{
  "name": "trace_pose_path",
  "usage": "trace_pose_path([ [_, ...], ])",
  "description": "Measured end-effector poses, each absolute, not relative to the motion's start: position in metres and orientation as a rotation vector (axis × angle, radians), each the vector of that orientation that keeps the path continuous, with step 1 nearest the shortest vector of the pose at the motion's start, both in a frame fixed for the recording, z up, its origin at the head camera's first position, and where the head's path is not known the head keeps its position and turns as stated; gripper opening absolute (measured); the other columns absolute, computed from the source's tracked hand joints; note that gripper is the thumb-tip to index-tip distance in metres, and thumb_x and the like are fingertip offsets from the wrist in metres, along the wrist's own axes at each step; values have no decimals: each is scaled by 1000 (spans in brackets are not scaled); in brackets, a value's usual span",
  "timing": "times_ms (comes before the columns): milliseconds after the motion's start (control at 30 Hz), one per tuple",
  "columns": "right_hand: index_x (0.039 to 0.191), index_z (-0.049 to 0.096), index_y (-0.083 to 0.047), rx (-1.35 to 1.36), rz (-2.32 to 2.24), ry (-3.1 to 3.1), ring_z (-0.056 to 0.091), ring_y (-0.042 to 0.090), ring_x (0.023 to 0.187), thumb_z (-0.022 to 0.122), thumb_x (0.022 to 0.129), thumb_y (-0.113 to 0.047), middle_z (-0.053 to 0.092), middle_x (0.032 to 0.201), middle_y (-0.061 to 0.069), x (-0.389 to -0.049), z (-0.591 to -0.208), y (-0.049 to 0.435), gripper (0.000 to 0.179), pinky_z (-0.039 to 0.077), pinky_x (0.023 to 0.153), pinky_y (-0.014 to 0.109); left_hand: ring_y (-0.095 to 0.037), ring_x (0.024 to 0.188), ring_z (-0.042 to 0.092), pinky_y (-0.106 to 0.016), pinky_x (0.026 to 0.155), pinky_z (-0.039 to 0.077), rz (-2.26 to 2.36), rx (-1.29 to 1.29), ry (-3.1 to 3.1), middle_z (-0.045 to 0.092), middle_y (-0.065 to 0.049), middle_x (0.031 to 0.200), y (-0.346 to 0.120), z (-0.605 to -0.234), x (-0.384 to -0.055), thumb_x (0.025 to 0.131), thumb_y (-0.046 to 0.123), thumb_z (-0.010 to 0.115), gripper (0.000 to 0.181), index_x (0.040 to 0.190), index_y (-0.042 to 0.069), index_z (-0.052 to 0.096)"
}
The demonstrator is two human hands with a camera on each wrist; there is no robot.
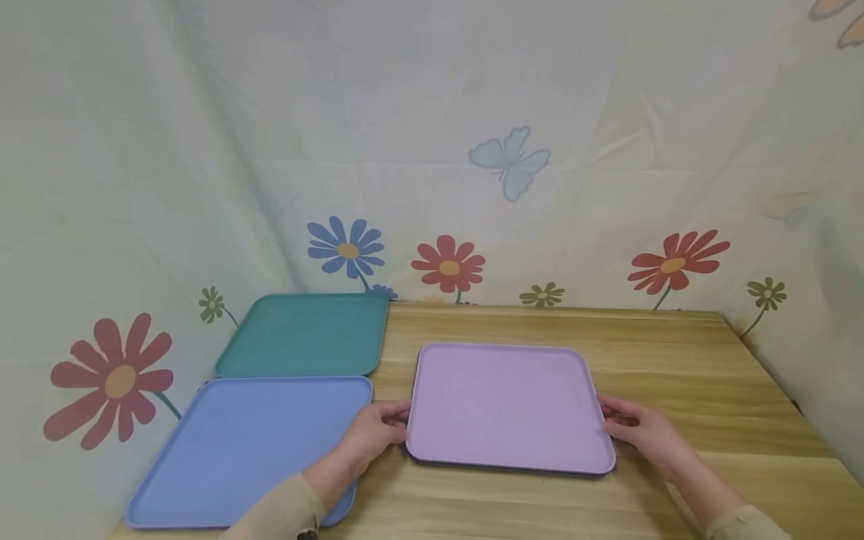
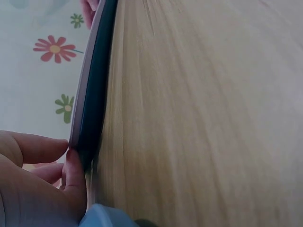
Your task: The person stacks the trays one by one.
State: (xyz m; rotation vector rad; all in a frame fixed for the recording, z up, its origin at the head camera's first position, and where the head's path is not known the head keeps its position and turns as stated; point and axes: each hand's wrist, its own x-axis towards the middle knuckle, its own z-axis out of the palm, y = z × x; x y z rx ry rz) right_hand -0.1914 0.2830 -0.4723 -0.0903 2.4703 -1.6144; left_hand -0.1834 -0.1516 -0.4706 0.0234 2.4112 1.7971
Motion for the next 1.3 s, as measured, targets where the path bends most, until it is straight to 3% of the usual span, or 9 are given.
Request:
trace_pose_path([
  [200,140,46,11,-64,-1589,2500,58,5,101,68,94,-10,59,128,26,-192,-471,282,56,48,82,16,-24,89,64,-29,79,53,1798,-4,2398,69,-20,105,-152,-468,-184,75,-17,66,51,125,-16,58],
  [400,137,46,15,-31,-1662,2537,54,-11,96,63,97,-12,58,131,28,-193,-471,278,51,46,83,12,-32,107,62,-35,90,52,1859,1,2346,66,-25,116,-156,-464,-182,81,-8,67,48,127,-15,57],
  [533,135,49,15,-55,-1664,2635,52,-15,95,63,98,-12,60,128,28,-192,-465,273,48,44,83,9,-26,101,65,-34,86,55,1964,4,2222,62,-30,122,-160,-461,-181,84,-5,65,51,132,-18,50],
  [767,132,55,12,-209,-1690,2698,60,0,97,64,96,-6,65,120,25,-189,-453,255,41,50,80,15,-14,89,67,-34,84,56,2047,-23,2144,64,-27,118,-168,-455,-183,88,0,63,50,133,-18,49],
  [1033,135,57,4,-276,-1728,2663,61,1,100,65,96,-12,68,117,19,-193,-452,233,42,48,83,15,-15,95,67,-36,88,55,2088,-70,2125,67,-21,117,-179,-447,-186,92,3,63,48,134,-16,49],
  [1300,137,53,7,-337,-1806,2505,63,10,107,64,97,-15,68,118,18,-195,-449,202,47,46,89,14,-14,96,67,-35,88,54,2082,-62,2157,67,-19,117,-204,-442,-190,96,5,59,48,136,-16,46],
])
